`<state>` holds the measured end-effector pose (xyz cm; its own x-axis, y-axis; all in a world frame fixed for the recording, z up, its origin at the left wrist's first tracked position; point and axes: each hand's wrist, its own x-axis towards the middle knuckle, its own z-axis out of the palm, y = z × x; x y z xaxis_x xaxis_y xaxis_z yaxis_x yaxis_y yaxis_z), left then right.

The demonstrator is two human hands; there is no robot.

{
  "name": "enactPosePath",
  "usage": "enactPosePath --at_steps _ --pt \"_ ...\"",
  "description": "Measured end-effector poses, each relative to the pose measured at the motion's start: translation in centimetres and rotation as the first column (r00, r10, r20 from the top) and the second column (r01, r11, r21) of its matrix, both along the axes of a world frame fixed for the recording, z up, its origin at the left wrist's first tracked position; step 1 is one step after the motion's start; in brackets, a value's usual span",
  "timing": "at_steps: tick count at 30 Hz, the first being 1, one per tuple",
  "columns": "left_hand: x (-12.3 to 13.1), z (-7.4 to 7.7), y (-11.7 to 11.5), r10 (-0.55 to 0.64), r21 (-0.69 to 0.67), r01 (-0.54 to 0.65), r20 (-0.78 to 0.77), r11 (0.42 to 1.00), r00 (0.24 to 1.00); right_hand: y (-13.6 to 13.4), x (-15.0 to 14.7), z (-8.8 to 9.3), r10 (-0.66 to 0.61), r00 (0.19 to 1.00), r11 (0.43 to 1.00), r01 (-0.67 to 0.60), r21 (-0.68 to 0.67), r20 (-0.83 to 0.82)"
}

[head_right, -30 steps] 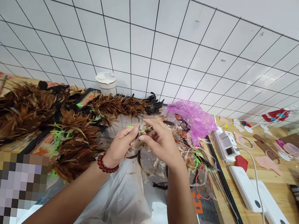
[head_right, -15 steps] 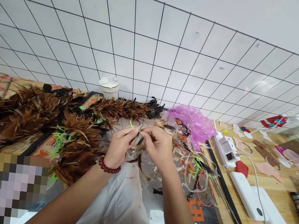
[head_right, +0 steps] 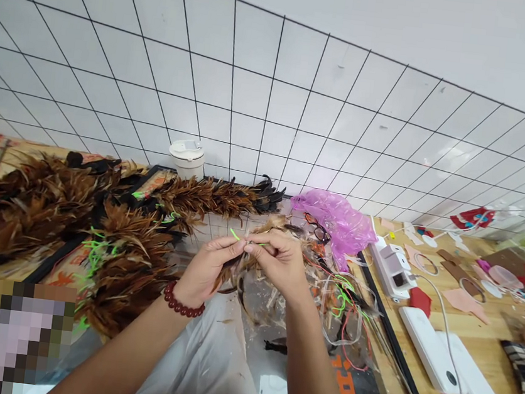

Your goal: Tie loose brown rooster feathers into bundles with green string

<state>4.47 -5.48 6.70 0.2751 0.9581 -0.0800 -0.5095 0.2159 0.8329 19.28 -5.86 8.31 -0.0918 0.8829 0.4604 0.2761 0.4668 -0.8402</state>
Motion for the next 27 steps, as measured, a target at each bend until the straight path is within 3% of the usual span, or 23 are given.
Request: enactPosePath --at_steps 2,6,9,12,15,18,20,22,24,27 --pt "0.0 -0.2 0.1 0.146 0.175 -0.126 -0.104 0.977 0.984 -0.1 0.0 -0.1 -0.059 0.993 0.988 0.044 0.15 0.097" --pt "-0.6 -0.3 0.4 0.548 0.534 -0.336 -0.305 0.775 0.779 -0.3 -0.4 -0.3 -0.19 0.917 0.925 0.048 0.377 0.35" --pt "-0.8 -0.2 0.3 0.648 0.619 -0.379 -0.289 0.688 0.705 -0.4 -0.7 -0.6 -0.304 0.828 0.863 0.031 0.504 0.471" --pt "-0.5 -0.1 0.1 0.602 0.557 -0.417 -0.198 0.719 0.774 -0.4 -0.6 -0.8 -0.346 0.783 0.825 -0.008 0.565 0.517" --pt "-0.1 0.1 -0.1 0.429 0.35 -0.369 -0.109 0.861 0.897 -0.4 -0.3 -0.6 -0.33 0.772 0.816 -0.056 0.575 0.544" --pt "0.0 0.4 0.1 0.205 0.04 -0.207 0.044 0.978 0.978 -0.5 0.2 -0.1 -0.296 0.749 0.812 -0.13 0.57 0.593" --pt "-0.2 0.4 0.4 0.089 -0.161 -0.063 0.159 0.985 0.983 -0.6 0.5 0.3 -0.28 0.717 0.819 -0.169 0.549 0.639" --pt "-0.4 0.3 0.8 0.015 -0.303 0.059 0.235 0.951 0.972 -0.6 0.8 0.6 -0.257 0.695 0.836 -0.189 0.515 0.671" --pt "-0.6 0.2 1.0 -0.013 -0.359 0.11 0.262 0.927 0.965 -0.5 1.1 0.7 -0.231 0.711 0.849 -0.185 0.495 0.664" --pt "-0.8 0.1 1.1 -0.046 -0.334 0.138 0.269 0.933 0.962 -0.3 1.5 0.8 -0.185 0.789 0.869 -0.147 0.473 0.585"
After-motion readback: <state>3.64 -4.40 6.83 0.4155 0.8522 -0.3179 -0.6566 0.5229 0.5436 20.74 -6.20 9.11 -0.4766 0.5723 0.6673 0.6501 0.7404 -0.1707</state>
